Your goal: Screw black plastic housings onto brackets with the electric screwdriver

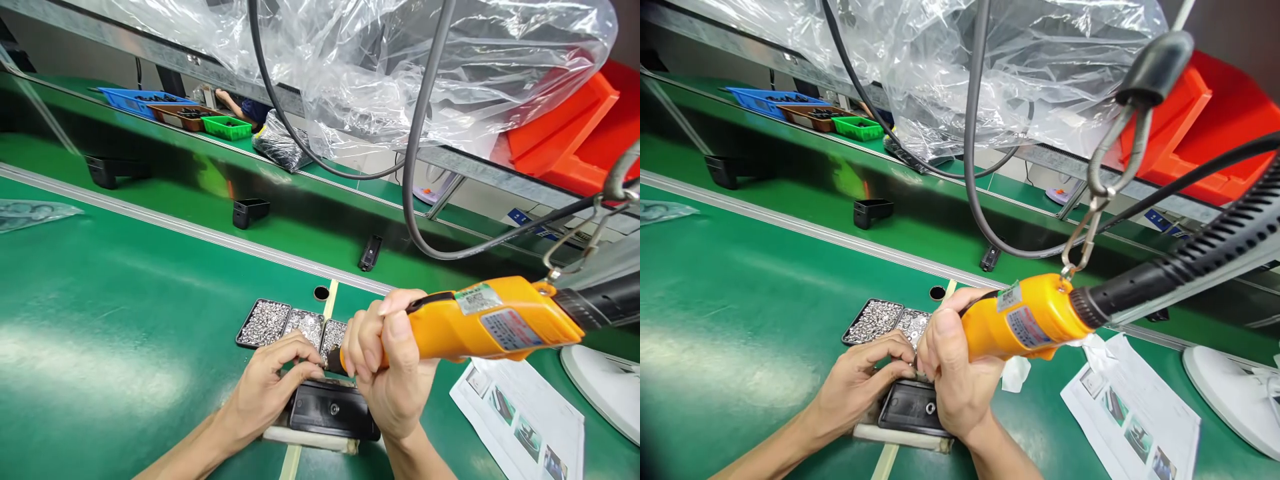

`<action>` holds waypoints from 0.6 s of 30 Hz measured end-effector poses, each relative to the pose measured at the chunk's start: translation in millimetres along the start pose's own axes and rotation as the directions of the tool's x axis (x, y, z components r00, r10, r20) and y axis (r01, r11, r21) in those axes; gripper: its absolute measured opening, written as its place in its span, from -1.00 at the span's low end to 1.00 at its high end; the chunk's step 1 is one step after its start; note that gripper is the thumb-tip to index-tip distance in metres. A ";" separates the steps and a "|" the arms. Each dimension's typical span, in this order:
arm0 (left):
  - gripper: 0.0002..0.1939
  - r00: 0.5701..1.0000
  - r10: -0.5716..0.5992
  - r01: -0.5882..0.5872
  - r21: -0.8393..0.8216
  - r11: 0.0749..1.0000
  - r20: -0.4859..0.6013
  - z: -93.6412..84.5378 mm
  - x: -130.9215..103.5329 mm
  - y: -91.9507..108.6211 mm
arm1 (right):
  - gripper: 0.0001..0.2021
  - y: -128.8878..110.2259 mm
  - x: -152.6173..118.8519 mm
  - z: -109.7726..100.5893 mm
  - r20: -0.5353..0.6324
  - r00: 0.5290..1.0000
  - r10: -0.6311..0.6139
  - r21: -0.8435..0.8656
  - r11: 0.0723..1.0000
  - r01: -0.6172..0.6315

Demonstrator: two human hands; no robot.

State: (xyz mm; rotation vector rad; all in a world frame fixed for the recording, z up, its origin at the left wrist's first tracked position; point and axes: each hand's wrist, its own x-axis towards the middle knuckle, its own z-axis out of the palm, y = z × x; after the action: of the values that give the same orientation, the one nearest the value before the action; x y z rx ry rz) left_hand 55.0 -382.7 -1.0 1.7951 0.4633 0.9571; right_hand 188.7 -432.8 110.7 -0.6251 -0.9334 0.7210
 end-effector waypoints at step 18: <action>-0.79 1.000 -0.012 0.012 0.100 0.995 -0.004 -19.8 -0.9 -1.6 | -0.85 16.0 13.4 -8.7 -0.096 0.992 0.078 -0.125 0.988 -0.090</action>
State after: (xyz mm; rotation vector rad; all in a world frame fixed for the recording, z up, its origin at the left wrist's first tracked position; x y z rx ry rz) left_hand 39.2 -370.9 0.8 1.8784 0.5316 0.9432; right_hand 197.3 -414.1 101.3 -0.8093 -0.8786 0.7047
